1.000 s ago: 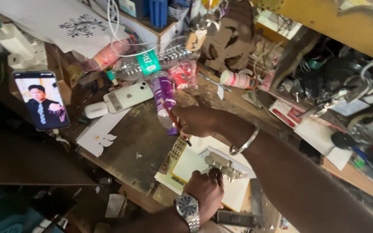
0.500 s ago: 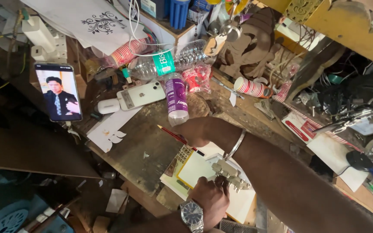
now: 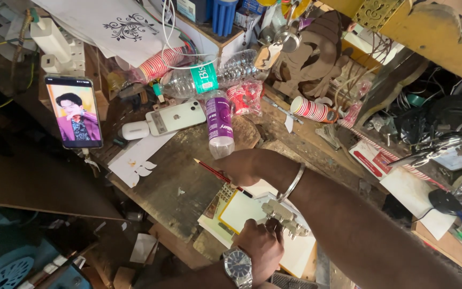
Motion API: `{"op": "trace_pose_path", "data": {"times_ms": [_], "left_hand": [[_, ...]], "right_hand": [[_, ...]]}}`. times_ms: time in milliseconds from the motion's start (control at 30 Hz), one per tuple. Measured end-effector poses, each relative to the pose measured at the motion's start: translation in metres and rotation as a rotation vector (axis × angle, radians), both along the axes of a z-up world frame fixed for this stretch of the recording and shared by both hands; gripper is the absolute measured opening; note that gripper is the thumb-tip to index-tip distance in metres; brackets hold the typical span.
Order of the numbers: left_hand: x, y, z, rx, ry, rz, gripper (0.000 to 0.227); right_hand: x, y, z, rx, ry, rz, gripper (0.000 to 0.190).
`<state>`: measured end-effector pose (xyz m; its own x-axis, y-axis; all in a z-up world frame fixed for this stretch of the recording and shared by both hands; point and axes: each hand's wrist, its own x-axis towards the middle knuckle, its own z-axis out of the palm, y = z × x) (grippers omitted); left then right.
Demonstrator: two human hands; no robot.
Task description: Measure and mark dimensions on a piece of paper or notebook using a ruler and pencil.
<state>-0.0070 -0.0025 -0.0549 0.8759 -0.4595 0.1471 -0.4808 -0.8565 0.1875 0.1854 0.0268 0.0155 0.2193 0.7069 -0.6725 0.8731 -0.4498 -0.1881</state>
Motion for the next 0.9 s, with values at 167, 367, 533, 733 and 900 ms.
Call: {"op": "trace_pose_path", "data": {"times_ms": [167, 367, 533, 733, 900], "left_hand": [[-0.002, 0.001, -0.002, 0.01, 0.005, -0.002, 0.034], [0.0, 0.008, 0.024, -0.026, 0.053, -0.021, 0.052], [0.0, -0.001, -0.012, -0.035, -0.034, 0.054, 0.029], [-0.003, 0.01, 0.033, 0.05, 0.088, -0.051, 0.069], [-0.001, 0.005, 0.031, 0.065, 0.095, 0.043, 0.087]], "right_hand": [[-0.009, -0.01, 0.034, 0.096, 0.153, -0.203, 0.034], [-0.014, -0.088, 0.066, 0.858, 0.371, -0.653, 0.023], [-0.049, -0.191, 0.0, 1.435, 0.372, -1.338, 0.011], [-0.128, -0.267, -0.074, 1.833, 0.828, -1.876, 0.004], [-0.173, -0.291, -0.128, 1.914, 0.876, -2.001, 0.002]]}}
